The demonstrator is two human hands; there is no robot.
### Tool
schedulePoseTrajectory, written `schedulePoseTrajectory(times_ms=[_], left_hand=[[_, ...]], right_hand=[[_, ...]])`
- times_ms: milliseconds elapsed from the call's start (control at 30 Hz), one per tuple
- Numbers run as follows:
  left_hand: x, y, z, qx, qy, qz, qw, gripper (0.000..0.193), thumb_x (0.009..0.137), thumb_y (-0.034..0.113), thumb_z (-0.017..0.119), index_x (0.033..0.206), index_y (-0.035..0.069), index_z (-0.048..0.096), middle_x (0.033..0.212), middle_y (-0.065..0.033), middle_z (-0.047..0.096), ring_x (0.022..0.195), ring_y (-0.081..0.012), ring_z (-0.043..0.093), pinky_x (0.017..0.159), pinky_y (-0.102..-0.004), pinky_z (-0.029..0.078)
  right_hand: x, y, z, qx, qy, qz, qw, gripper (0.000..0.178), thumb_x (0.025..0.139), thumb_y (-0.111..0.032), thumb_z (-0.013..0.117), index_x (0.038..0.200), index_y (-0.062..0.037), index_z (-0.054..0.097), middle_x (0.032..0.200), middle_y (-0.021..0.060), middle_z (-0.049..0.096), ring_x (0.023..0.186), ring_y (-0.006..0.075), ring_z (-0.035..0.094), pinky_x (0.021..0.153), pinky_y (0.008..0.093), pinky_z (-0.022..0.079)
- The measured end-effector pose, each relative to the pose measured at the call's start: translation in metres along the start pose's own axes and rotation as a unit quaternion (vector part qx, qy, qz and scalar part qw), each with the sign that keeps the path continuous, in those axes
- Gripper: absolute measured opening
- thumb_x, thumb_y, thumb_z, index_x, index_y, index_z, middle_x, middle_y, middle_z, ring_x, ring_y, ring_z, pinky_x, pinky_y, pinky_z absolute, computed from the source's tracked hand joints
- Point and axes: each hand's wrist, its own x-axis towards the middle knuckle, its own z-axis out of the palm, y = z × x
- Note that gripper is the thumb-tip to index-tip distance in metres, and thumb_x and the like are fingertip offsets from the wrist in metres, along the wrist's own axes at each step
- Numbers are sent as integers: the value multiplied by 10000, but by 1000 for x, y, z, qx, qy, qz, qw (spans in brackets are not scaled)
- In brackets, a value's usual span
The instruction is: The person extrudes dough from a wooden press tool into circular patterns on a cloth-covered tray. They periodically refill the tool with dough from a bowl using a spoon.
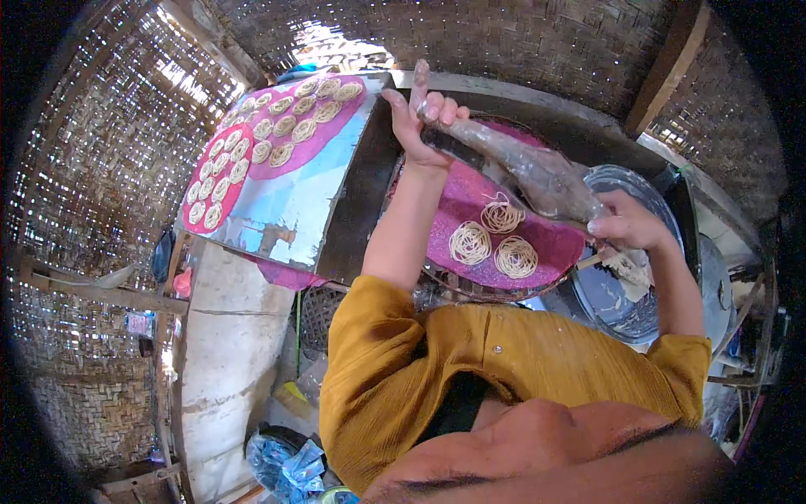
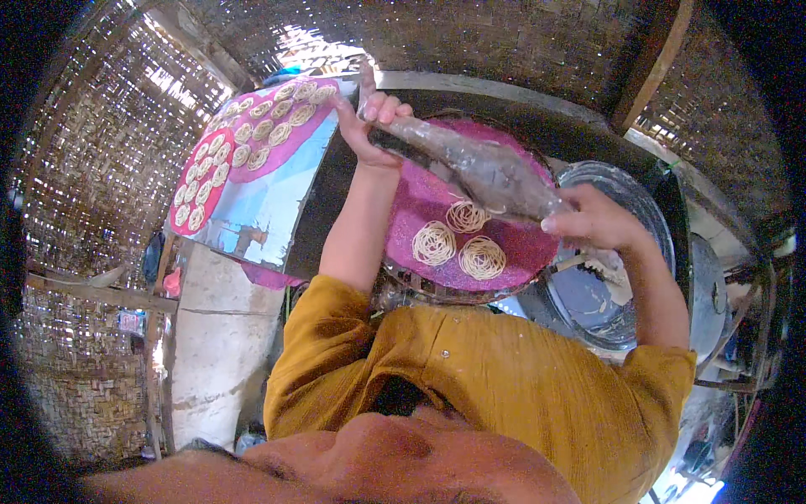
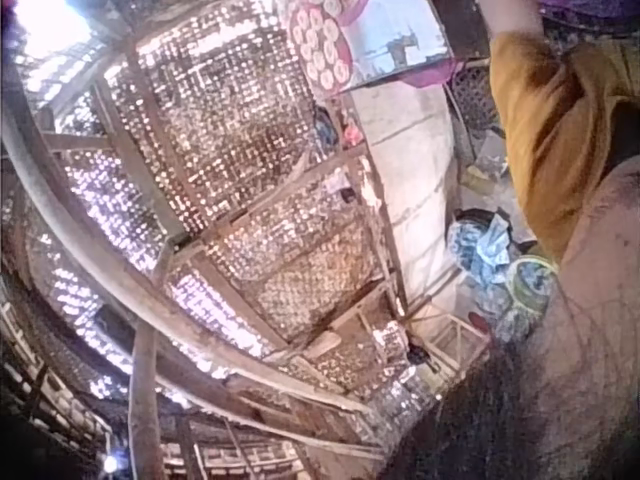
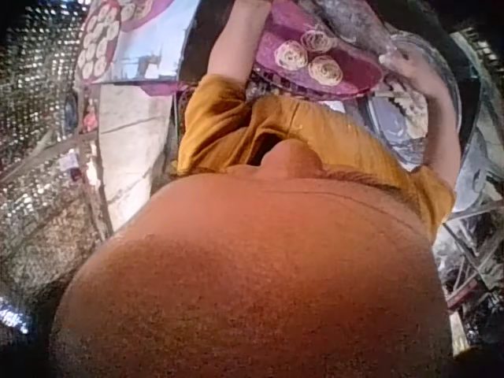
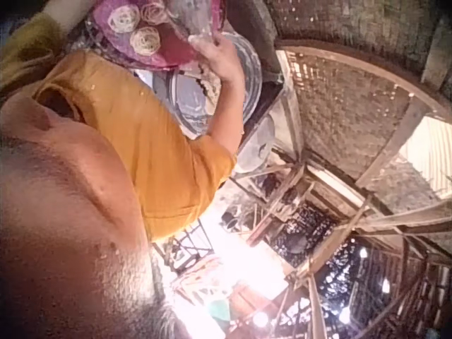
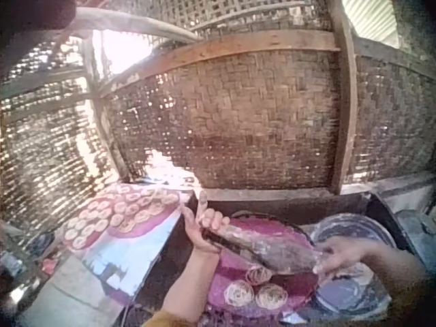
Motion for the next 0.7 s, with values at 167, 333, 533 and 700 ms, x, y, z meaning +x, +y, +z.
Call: schedulePoseTrajectory(times_ms=[167,333,533,700], left_hand=[[13,19,5,-7,-51,3,999,584,781,564,377,1161,125,438,543,25,470,552,-143,486,671,-339,411],[-2,13,12,14,-69,4,997,558,816,516,365,1177,94,422,560,24,467,575,-135,474,719,-327,401],[-6,-12,-6,-11,-42,-18,999,605,791,567,355,1157,92,438,555,40,446,573,-131,464,696,-313,396],[0,-32,-20,123,-5,-176,977,739,735,652,347,1178,64,409,776,-2,465,724,-134,455,707,-284,375]], right_hand=[[12,-6,2,-20,45,-18,999,501,626,-384,624,923,14,556,714,13,539,602,88,481,520,239,400],[6,8,8,-14,18,-47,999,485,644,-363,639,941,12,562,709,24,546,578,95,486,509,241,408],[-11,19,3,4,45,0,999,499,635,-371,646,951,4,559,693,24,544,574,87,491,506,238,412],[-14,26,2,0,54,-18,998,499,634,-368,647,955,2,558,685,21,546,572,83,489,507,240,413]])
